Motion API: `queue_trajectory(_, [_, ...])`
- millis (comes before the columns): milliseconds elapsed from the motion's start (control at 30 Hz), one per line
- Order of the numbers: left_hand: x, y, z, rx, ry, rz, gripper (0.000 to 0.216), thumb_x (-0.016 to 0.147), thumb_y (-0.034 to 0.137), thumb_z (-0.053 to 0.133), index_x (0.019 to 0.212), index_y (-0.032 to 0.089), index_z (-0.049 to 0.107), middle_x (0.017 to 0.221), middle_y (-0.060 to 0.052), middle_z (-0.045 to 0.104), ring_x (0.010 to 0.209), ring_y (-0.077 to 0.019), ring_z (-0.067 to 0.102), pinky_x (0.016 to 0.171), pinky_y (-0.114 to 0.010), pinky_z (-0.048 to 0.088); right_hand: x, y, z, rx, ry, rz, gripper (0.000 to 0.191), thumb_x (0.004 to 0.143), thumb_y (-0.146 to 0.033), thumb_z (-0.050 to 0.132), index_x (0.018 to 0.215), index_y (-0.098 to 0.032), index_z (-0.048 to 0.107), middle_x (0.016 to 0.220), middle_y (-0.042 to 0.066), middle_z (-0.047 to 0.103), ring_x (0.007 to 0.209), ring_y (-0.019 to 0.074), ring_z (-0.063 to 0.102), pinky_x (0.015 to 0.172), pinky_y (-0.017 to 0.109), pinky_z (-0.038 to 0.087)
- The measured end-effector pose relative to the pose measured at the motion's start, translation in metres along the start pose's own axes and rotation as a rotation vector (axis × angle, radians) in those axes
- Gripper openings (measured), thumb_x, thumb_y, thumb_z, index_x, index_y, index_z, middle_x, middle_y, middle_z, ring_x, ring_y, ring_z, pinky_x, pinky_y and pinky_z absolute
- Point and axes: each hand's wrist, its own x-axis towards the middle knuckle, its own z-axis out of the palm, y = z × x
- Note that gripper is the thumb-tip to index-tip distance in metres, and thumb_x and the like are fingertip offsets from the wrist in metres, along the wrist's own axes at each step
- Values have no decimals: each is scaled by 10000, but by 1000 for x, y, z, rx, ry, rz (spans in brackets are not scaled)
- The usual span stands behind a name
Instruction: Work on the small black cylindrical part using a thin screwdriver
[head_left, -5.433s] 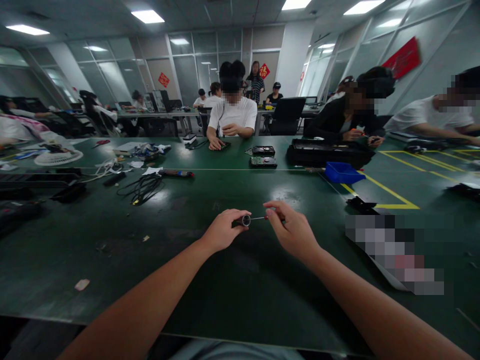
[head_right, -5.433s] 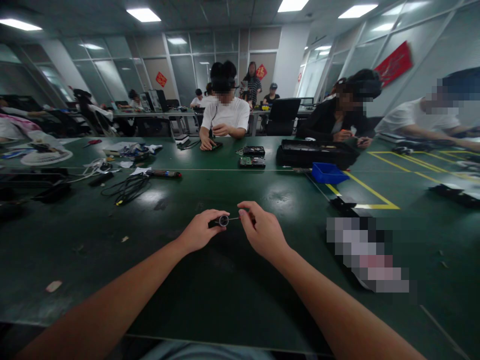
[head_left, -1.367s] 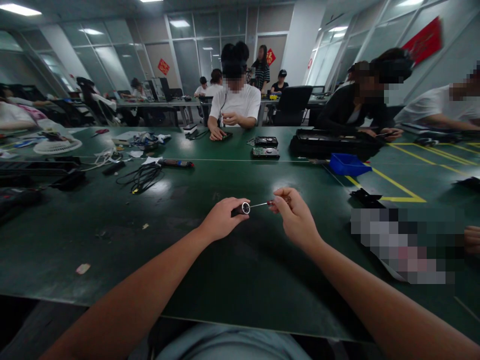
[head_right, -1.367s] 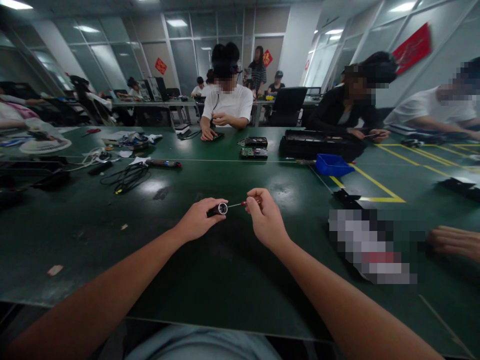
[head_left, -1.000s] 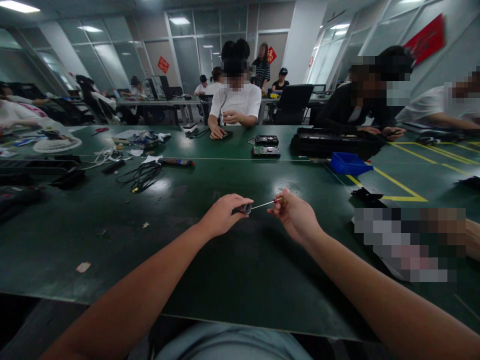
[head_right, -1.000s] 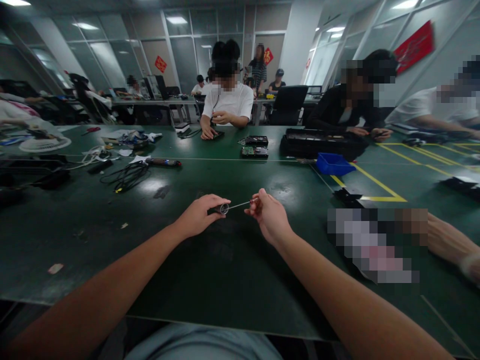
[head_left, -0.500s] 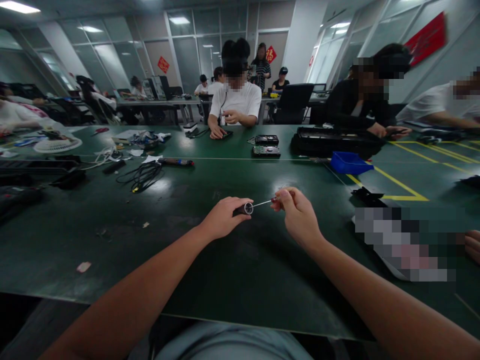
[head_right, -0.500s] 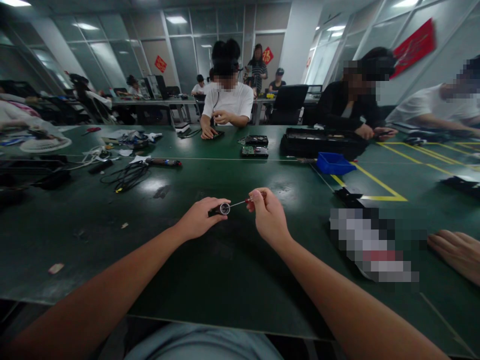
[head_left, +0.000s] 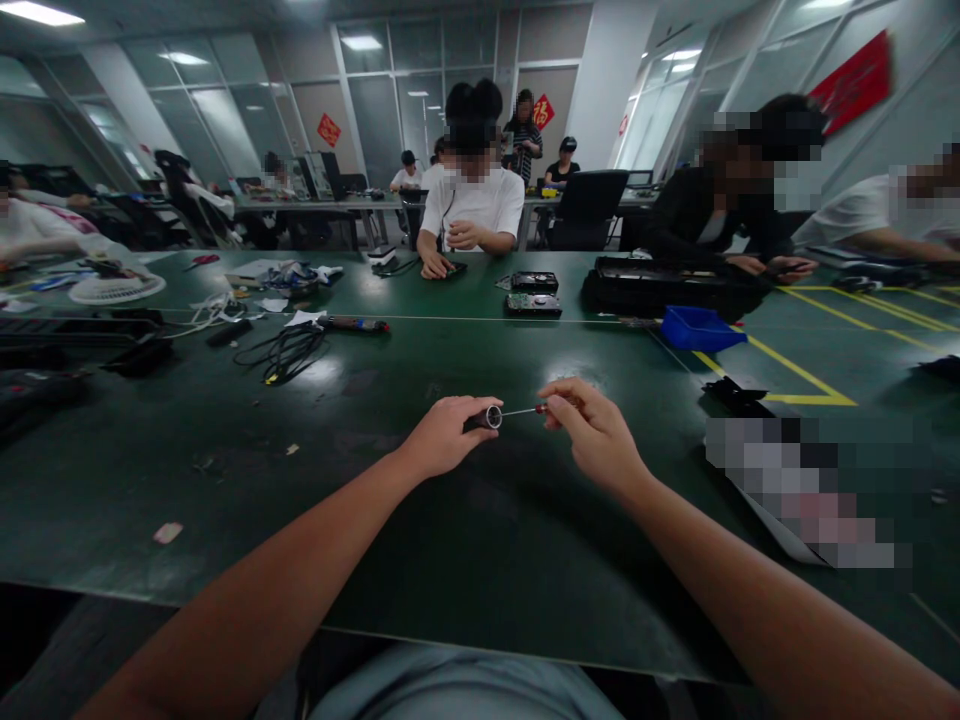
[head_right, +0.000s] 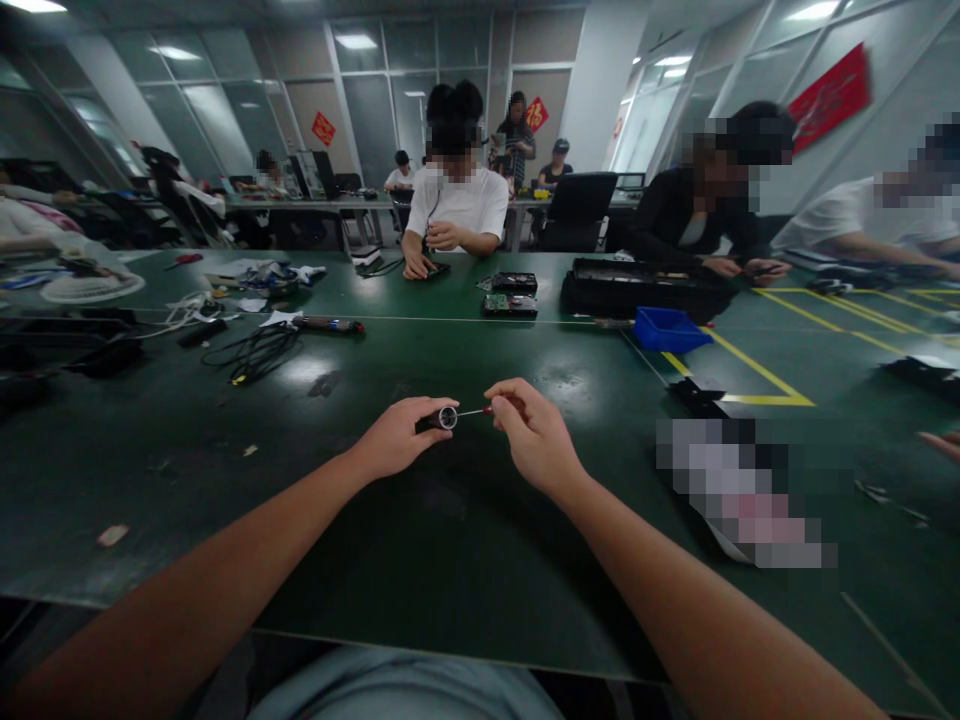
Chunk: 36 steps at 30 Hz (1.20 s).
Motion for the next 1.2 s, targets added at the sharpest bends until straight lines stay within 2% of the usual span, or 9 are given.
queue_trajectory(167, [0,-2,1,-3,10,12,398,896,290,674,1288,254,614,1153,-49,683,1101,-231,609,1025,-417,429,2,6,-2,43,-21,60,147,887,-257,519,976,-230,633,759,1,627,720,184,607,678,334,458])
queue_trajectory(233, [0,-1,2,0,10,12,398,895,289,676,1287,255,615,1159,-47,683,1101,-231,608,1027,-422,424,3,5,-2,36,-22,84,163,923,-305,483,953,-227,623,689,-10,598,656,176,589,638,327,447])
queue_trajectory(333, [0,-1,1,-2,11,10,397,893,288,678,1284,257,617,1166,-43,682,1097,-229,609,1023,-418,426,2,0,0,-38,6,115,325,983,-438,395,907,-224,627,581,-25,528,553,168,549,573,322,418])
queue_trajectory(533, [0,2,-1,-15,16,-14,394,893,287,674,1282,254,617,1159,-46,683,1081,-232,615,1001,-415,444,-1,0,3,-111,39,71,247,936,-415,520,1095,-232,570,762,5,638,637,180,586,603,328,417])
queue_trajectory(667, [0,2,-2,-23,21,-31,371,901,278,656,1270,247,625,1155,-52,682,1085,-229,617,1010,-416,448,0,3,1,-88,-14,45,175,952,-380,497,993,-243,598,765,1,611,689,181,582,634,327,416])
queue_trajectory(800, [1,2,-1,-12,12,-14,377,895,282,668,1268,245,627,1142,-51,684,1083,-229,618,1025,-422,440,1,3,-1,-120,-24,66,267,983,-429,439,926,-236,615,655,-15,547,615,170,540,584,317,388])
queue_trajectory(967, [0,4,-1,-31,15,-36,383,884,260,679,1263,238,630,1180,-52,681,1100,-228,616,1026,-417,441,0,4,3,47,47,61,215,925,-390,560,1066,-227,568,780,5,635,710,184,615,671,342,477])
queue_trajectory(1100, [-1,4,-1,-105,49,-52,386,890,271,672,1271,232,623,1215,-61,670,1113,-227,617,1013,-404,458,2,4,7,215,49,86,237,907,-438,599,949,-207,631,812,35,680,747,186,649,758,374,515])
queue_trajectory(1200, [-1,4,-2,-104,68,3,409,900,269,663,1304,251,599,1241,-57,656,1144,-221,600,1033,-406,440,5,8,8,410,96,187,292,901,-493,593,907,-205,641,757,24,662,697,175,633,741,371,526])
